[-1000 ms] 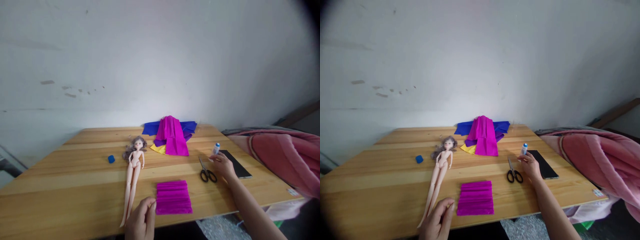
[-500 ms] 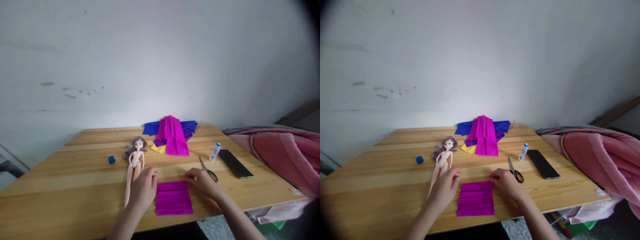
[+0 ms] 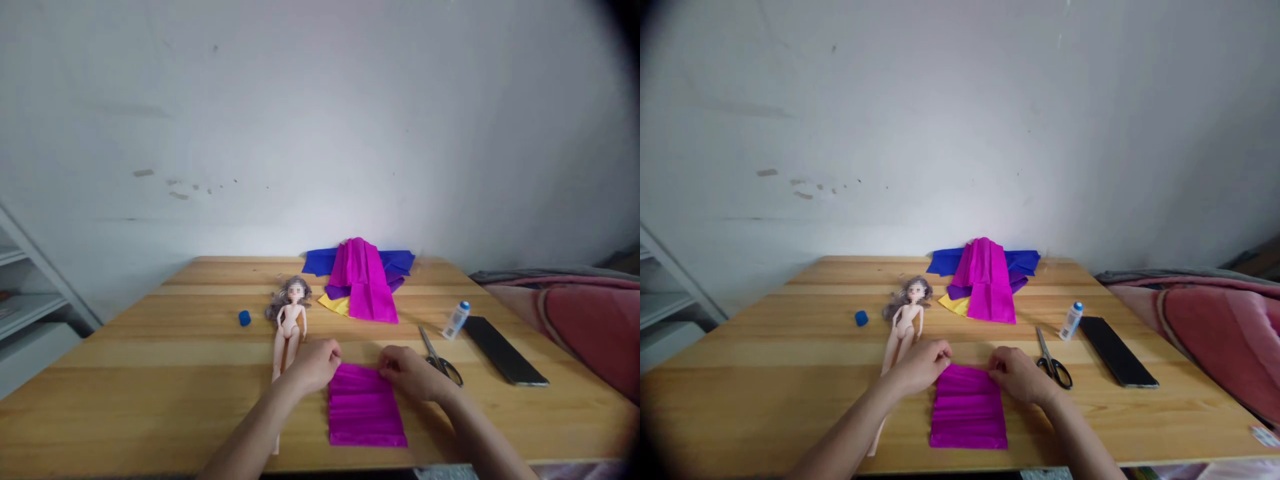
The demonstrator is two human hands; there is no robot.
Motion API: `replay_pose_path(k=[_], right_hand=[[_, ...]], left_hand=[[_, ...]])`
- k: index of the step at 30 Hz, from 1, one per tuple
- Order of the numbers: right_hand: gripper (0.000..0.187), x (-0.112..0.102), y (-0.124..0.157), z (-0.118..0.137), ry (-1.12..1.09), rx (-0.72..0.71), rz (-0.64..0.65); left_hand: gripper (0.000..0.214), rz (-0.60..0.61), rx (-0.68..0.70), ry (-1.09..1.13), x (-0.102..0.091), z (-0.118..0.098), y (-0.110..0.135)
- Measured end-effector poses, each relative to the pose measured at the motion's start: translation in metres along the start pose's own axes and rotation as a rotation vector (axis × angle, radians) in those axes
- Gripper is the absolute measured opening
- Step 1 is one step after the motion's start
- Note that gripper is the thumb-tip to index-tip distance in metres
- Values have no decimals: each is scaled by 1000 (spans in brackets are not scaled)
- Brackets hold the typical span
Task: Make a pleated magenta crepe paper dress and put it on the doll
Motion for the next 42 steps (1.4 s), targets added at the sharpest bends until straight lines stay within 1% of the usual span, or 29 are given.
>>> replay_pose_path(k=[3, 6, 9, 12, 16, 20, 24, 27, 30, 35, 38, 42], right_hand=[[10, 0, -16, -13, -52, 4, -97], [11, -3, -32, -25, -31, 0, -206], [12, -5, -41, -31, -11, -11, -268], [11, -5, -39, -30, -10, -34, -310], [10, -4, -31, -20, 24, -96, -340], [12, -2, -26, -9, 139, -218, -340], [15, -3, -24, -4, 260, -261, -385], [16, -5, -24, -4, 311, -248, -438], [18, -6, -26, -6, 352, -213, -471], [22, -3, -28, -10, 399, -198, -460], [22, -1, -28, -14, 392, -204, -451], [22, 0, -28, -14, 315, -201, -432]], left_hand=[[17, 12, -14, 69, -6, 9, -18], [16, 2, -37, 126, -13, 18, -38], [22, -4, -47, 192, -16, 24, -49], [30, -28, -40, 261, -17, 27, -48], [40, -60, -26, 356, -17, 31, -41], [41, -63, -9, 445, -14, 34, -41], [44, -60, 2, 500, -10, 36, -44], [44, -60, 18, 497, -9, 33, -43], [42, -88, 20, 446, -11, 30, -40], [38, -183, -8, 313, -11, 27, -39], [30, -202, -11, 262, -7, 25, -44], [33, -224, -2, 221, -6, 22, -48]])
Point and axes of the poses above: each hand's wrist, its own y-axis away from the middle knuckle, its own x-axis out of the palm, z = x × y, the point moved 6 cm from there along -y, towards the middle knuckle, and after that the axes turned 11 degrees about -x, right-handed, at the moved point
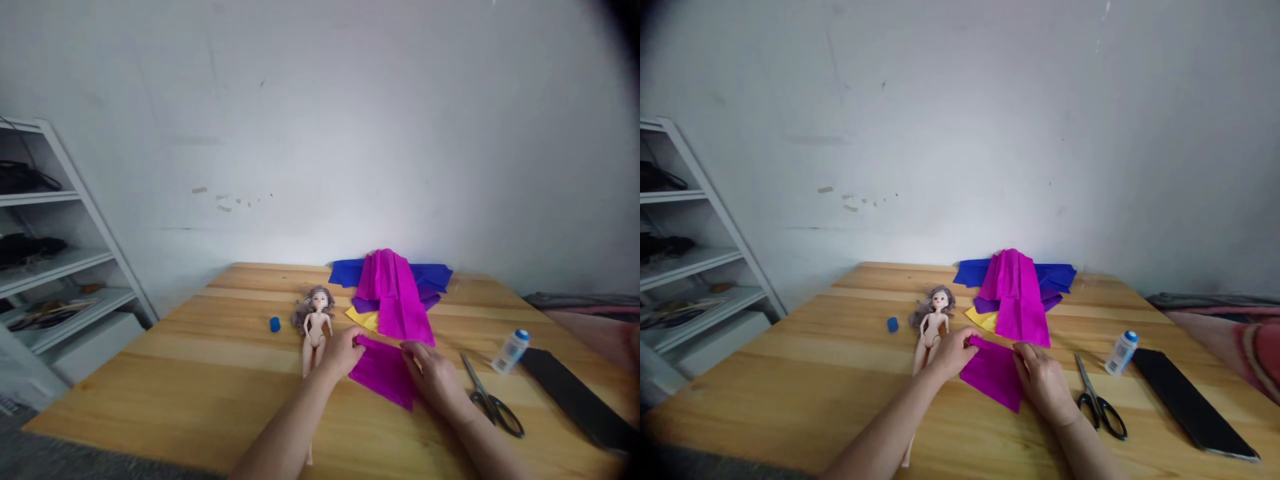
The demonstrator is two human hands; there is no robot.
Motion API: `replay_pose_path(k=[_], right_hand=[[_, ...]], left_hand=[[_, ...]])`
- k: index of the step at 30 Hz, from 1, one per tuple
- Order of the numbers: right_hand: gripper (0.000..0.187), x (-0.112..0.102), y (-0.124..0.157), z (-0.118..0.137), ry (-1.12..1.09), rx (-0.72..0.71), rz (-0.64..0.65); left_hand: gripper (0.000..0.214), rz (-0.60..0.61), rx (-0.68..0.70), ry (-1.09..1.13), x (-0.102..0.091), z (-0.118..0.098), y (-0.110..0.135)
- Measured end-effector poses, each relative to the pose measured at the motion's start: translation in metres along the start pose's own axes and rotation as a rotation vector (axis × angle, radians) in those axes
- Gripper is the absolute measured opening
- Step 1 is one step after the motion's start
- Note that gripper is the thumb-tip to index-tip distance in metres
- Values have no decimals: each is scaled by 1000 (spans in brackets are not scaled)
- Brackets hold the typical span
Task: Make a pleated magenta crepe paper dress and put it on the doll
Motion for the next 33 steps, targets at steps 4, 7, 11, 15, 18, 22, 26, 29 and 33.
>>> replay_pose_path(k=[4, 7, 11, 15, 18, 22, 26, 29, 33], right_hand=[[21, -2, -1, 5, -167, -11, 50], [23, -3, -3, 7, -287, -6, 95], [19, -4, -4, 5, -375, 62, 80], [12, -2, -2, -3, -353, 183, 78], [26, 1, -3, -3, -349, 193, 101], [21, -3, -8, 4, -303, 116, 102], [12, -8, -11, 13, -292, 40, 99], [8, -10, -12, 15, -266, 37, 89], [6, -6, -12, 14, -225, 62, 109]], left_hand=[[39, -18, 32, -10, -4, -6, 1], [43, -28, 51, -8, -8, -10, 3], [42, -31, 57, -6, -10, -11, 3], [41, -26, 64, -5, -11, -12, 3], [41, -29, 70, -2, -11, -14, 3], [40, -45, 58, 6, -13, -14, 3], [39, -64, 42, 15, -14, -13, 3], [40, -66, 36, 16, -13, -12, 3], [40, -66, 27, 15, -11, -9, 1]])
Point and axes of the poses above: each hand's wrist, its own y-axis away from the middle knuckle, its own x-axis out of the palm, z = x × y, the point moved 6 cm from there along -y, towards the middle knuckle, and after that the axes turned 11 degrees about -x, right-handed, at the moved point
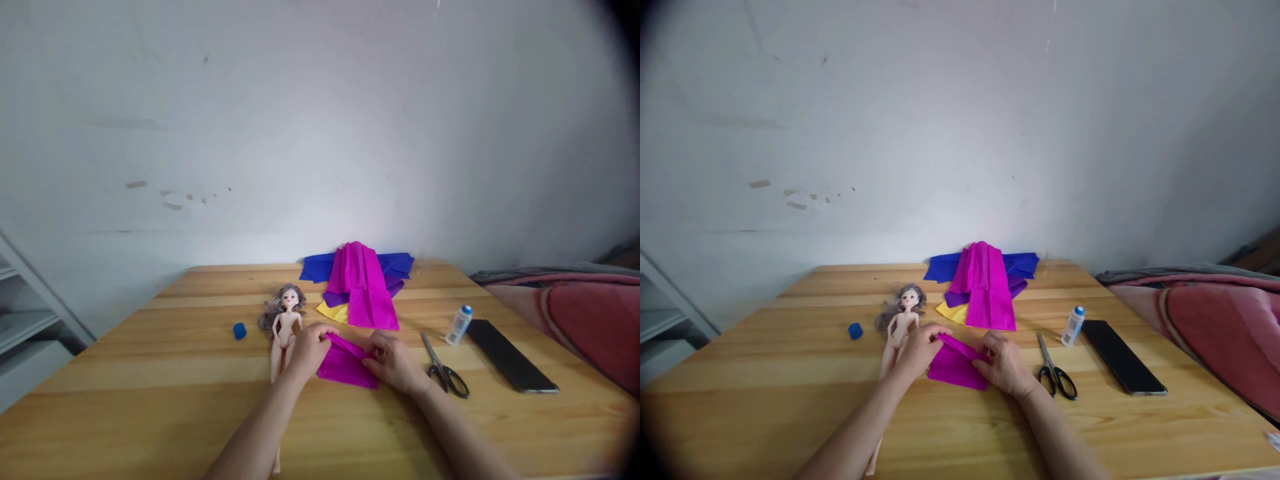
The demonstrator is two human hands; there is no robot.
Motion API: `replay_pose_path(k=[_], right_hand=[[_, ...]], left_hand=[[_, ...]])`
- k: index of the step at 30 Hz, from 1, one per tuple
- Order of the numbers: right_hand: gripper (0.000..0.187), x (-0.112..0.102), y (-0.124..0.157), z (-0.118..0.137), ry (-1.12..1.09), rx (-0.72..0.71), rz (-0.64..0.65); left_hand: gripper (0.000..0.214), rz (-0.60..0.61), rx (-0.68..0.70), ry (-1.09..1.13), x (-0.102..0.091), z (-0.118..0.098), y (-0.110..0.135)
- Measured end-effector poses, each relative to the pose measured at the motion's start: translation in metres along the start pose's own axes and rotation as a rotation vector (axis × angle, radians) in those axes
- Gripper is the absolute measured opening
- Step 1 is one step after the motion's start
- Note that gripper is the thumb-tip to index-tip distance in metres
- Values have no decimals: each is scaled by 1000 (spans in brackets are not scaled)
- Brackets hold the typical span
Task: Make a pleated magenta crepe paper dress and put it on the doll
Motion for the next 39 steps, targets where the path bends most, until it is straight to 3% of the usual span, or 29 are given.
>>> replay_pose_path(k=[6, 12, 15, 20, 24, 31, 35, 39], right_hand=[[7, 3, 0, -1, -1, 22, 2], [11, -11, 1, -1, 187, -48, -168], [17, -11, 1, 4, 305, -123, -176], [20, -5, 1, 13, 421, -194, -104], [19, -4, 1, 17, 447, -206, -118], [12, -12, 3, -2, 186, -119, -301], [22, -15, 7, -34, -21, 112, -424], [22, -5, 7, -55, -282, 269, -419]], left_hand=[[41, 10, 20, 13, 0, -1, 0], [60, 21, -9, 25, -8, -9, 7], [52, 46, -30, 61, -10, -13, 11], [28, -11, 182, 90, -11, -28, 20], [27, -30, 196, 22, -7, -29, 21], [13, -32, 6, 63, -3, -13, 9], [13, -91, -114, 177, -10, -3, 1], [12, -119, -184, 326, -14, 8, -5]])
Point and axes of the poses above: each hand's wrist, its own y-axis away from the middle knuckle, its own x-axis out of the palm, z = x × y, the point moved 6 cm from there along -y, towards the middle knuckle, and after that the axes turned 11 degrees about -x, right-handed, at the moved point
